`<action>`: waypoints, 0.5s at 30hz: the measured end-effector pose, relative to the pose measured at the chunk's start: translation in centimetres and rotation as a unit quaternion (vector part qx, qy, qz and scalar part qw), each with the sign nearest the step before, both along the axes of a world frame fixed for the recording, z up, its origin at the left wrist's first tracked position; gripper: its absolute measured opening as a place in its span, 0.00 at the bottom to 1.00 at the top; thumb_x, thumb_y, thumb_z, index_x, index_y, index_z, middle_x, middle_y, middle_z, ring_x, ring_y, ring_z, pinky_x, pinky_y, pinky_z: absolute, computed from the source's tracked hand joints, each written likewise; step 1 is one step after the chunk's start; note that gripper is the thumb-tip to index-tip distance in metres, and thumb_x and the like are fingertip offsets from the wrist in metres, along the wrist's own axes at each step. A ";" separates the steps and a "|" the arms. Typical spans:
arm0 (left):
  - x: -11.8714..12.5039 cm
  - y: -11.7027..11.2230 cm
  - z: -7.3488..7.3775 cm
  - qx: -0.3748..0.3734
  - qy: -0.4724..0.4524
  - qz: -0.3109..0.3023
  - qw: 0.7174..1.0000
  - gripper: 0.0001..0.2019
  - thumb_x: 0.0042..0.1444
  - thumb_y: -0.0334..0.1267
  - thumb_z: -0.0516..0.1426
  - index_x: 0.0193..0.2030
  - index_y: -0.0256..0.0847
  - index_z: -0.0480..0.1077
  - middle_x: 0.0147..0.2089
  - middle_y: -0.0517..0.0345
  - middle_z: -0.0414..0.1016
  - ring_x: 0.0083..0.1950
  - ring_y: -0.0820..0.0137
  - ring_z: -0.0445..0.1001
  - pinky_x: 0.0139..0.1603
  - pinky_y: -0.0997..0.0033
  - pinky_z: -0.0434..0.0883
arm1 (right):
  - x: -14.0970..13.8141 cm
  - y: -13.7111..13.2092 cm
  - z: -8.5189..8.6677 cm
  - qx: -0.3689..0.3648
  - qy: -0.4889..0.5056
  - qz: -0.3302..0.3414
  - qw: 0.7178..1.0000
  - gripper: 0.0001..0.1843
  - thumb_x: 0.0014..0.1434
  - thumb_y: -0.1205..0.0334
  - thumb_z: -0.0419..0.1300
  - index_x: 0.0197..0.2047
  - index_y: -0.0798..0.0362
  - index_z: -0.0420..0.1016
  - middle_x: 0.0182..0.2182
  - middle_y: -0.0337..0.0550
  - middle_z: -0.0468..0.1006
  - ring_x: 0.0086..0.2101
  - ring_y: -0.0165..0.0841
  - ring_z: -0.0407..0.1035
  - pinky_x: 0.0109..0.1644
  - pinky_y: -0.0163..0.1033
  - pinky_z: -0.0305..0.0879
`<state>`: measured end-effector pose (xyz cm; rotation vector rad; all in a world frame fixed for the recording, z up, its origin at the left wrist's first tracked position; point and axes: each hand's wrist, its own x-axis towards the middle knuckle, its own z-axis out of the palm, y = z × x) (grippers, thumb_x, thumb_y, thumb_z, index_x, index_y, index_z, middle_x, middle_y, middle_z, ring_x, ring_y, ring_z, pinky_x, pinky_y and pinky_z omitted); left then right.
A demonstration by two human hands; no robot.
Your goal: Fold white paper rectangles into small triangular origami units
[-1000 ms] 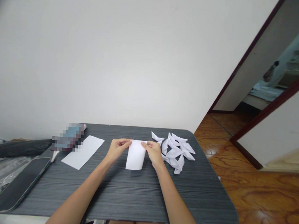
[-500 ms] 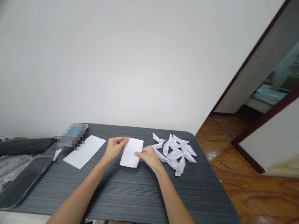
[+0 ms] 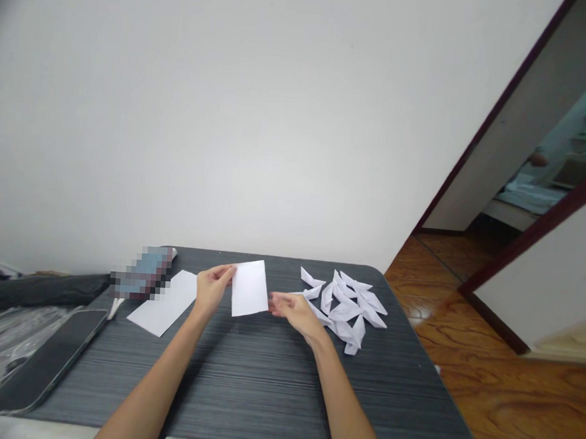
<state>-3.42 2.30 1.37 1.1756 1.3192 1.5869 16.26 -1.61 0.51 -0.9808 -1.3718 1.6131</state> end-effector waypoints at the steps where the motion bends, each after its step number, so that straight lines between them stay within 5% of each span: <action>1: 0.2 0.0 -0.1 0.001 0.003 -0.006 1.000 0.17 0.40 0.44 0.59 0.32 0.31 0.73 0.29 0.51 0.76 0.29 0.68 0.72 0.28 0.73 0.69 | -0.1 0.0 0.0 0.005 0.007 -0.006 1.000 0.23 0.45 0.48 0.59 0.36 0.59 0.74 0.33 0.49 0.77 0.34 0.33 0.71 0.40 0.40 0.66; 6: 1.1 -0.3 -0.1 0.001 0.024 -0.043 0.999 0.17 0.43 0.44 0.57 0.34 0.31 0.73 0.31 0.49 0.76 0.31 0.65 0.73 0.31 0.69 0.70 | -1.0 0.1 -0.4 -0.003 -0.033 -0.024 0.999 0.19 0.43 0.50 0.60 0.27 0.61 0.73 0.22 0.48 0.77 0.27 0.35 0.73 0.29 0.36 0.66; 9: 1.3 -1.1 0.9 0.083 0.149 -0.034 0.985 0.16 0.48 0.41 0.54 0.42 0.34 0.70 0.42 0.46 0.73 0.44 0.61 0.71 0.45 0.61 0.65 | -0.9 0.3 -0.7 0.024 -0.075 -0.043 0.996 0.18 0.44 0.51 0.59 0.23 0.60 0.72 0.21 0.48 0.77 0.25 0.35 0.73 0.27 0.35 0.66; 11: 1.7 -2.1 1.8 0.189 0.299 -0.046 0.934 0.16 0.51 0.38 0.53 0.48 0.41 0.66 0.50 0.47 0.67 0.54 0.61 0.62 0.55 0.55 0.52 | -0.7 0.3 -0.9 0.062 -0.106 -0.047 0.991 0.16 0.46 0.52 0.58 0.22 0.59 0.71 0.20 0.47 0.76 0.24 0.36 0.72 0.27 0.36 0.66; 15: 3.4 -4.1 2.5 0.294 0.508 -0.227 0.777 0.12 0.55 0.31 0.49 0.44 0.45 0.67 0.46 0.52 0.70 0.56 0.64 0.59 0.57 0.50 0.34 | -0.5 -0.2 -0.8 0.147 -0.152 -0.029 0.977 0.15 0.49 0.54 0.55 0.22 0.57 0.72 0.19 0.44 0.76 0.23 0.35 0.71 0.27 0.37 0.66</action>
